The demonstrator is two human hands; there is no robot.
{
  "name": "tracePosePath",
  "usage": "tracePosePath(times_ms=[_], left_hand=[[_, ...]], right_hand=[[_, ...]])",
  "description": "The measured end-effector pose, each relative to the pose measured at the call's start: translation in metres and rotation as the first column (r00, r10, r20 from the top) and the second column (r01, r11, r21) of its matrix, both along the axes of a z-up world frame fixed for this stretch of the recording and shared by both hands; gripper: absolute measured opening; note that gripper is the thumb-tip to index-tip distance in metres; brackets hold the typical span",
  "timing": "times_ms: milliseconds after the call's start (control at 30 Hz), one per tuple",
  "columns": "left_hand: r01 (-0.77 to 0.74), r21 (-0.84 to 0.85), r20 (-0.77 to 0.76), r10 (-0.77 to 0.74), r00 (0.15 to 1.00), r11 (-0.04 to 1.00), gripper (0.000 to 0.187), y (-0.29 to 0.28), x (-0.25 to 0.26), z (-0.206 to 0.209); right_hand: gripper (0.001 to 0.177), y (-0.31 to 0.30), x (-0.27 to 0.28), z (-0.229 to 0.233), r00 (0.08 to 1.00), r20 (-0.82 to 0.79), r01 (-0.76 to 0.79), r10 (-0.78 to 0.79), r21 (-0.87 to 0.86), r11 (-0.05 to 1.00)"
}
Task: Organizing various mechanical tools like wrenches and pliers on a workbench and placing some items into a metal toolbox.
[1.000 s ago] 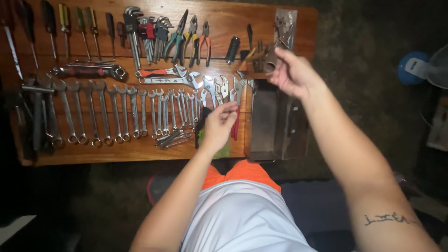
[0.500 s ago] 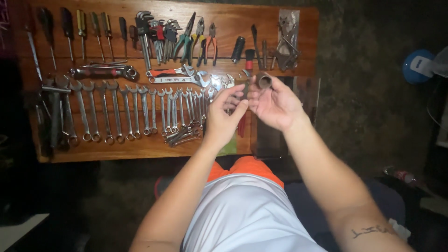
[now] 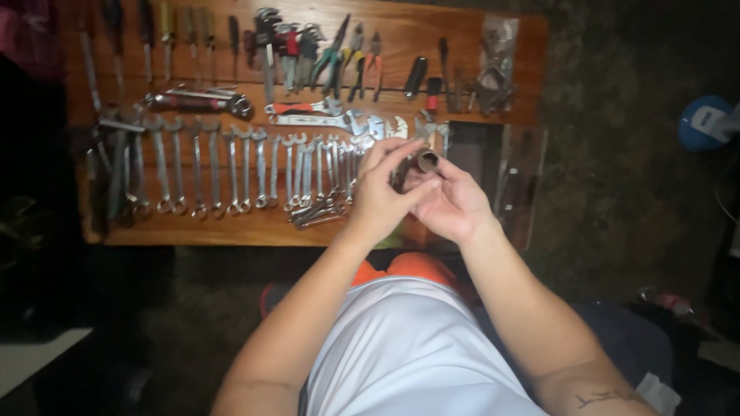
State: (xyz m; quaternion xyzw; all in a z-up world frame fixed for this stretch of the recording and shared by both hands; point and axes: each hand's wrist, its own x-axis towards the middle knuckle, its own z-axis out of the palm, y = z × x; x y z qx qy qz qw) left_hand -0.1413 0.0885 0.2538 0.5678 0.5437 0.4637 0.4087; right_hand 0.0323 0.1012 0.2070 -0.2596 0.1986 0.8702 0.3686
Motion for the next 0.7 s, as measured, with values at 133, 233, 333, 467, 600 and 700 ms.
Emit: tracePosePath(times_ms=[133,233,333,467,600,700], left_hand=[[-0.029,0.021,-0.048,0.03,0.998,0.999,0.058,-0.007,-0.005,-0.006],[-0.028,-0.02,0.01,0.028,1.0,0.999,0.056,-0.014,-0.007,-0.007],[-0.053,-0.013,-0.011,0.052,0.999,0.999,0.055,-0.02,-0.011,-0.009],[-0.1,-0.029,0.025,0.1,0.995,0.995,0.057,-0.025,-0.012,-0.01],[-0.128,-0.015,0.007,0.128,0.992,0.992,0.061,-0.028,-0.012,-0.017],[-0.113,0.083,0.023,0.112,0.993,0.99,0.076,-0.025,-0.02,0.005]], right_hand=[[0.033,-0.006,-0.01,0.011,0.999,-0.033,-0.029,0.029,0.007,1.0],[0.033,-0.009,-0.013,0.014,0.987,0.117,-0.119,0.111,0.063,0.991],[0.031,-0.009,-0.017,0.014,0.987,0.097,-0.138,0.129,0.086,0.987],[0.032,-0.008,-0.017,0.01,0.973,0.151,-0.185,0.173,0.068,0.98],[0.032,-0.007,-0.019,0.01,0.976,0.137,-0.178,0.168,0.064,0.982],[0.034,-0.002,-0.025,0.025,0.968,0.178,-0.183,0.179,0.008,0.983]])
